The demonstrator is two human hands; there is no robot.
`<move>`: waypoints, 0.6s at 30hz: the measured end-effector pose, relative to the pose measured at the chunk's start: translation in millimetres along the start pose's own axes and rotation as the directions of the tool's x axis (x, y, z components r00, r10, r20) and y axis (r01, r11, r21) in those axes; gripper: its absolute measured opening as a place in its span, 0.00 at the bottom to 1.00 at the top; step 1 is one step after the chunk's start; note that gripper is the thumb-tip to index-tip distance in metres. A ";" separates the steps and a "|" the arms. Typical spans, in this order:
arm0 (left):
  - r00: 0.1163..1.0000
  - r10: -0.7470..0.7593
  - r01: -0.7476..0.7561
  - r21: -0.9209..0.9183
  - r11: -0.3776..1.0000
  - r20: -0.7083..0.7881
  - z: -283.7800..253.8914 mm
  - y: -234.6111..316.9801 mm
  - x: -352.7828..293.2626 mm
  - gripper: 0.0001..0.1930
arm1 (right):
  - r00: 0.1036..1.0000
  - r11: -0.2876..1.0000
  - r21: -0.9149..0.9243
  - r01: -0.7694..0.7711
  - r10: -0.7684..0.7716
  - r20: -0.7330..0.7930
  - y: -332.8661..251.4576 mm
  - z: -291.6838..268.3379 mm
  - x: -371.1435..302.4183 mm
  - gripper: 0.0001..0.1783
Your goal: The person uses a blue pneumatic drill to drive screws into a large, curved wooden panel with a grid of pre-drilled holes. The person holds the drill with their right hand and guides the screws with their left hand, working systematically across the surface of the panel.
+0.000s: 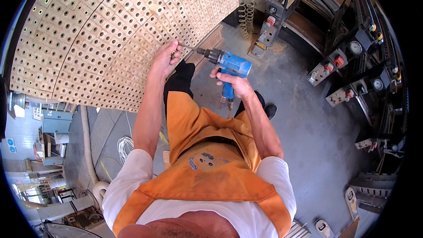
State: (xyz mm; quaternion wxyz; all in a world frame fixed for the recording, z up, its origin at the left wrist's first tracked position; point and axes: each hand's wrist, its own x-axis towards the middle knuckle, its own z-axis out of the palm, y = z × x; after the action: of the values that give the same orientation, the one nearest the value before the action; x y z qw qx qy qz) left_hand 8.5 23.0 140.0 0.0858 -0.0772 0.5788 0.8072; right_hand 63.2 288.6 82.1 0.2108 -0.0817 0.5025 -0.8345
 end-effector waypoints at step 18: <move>0.998 -0.050 0.055 -0.313 0.948 0.024 -7.4 -15.8 30.8 0.08 | 0.973 0.922 -0.364 0.132 -0.191 -0.131 -16.5 61.5 46.8 0.10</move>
State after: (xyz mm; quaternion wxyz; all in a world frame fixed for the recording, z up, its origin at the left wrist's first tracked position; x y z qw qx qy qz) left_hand -17.8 22.5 116.2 0.0984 -0.0987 0.4403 0.8870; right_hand 38.1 225.6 122.6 0.0808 -0.0904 0.6511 -0.7492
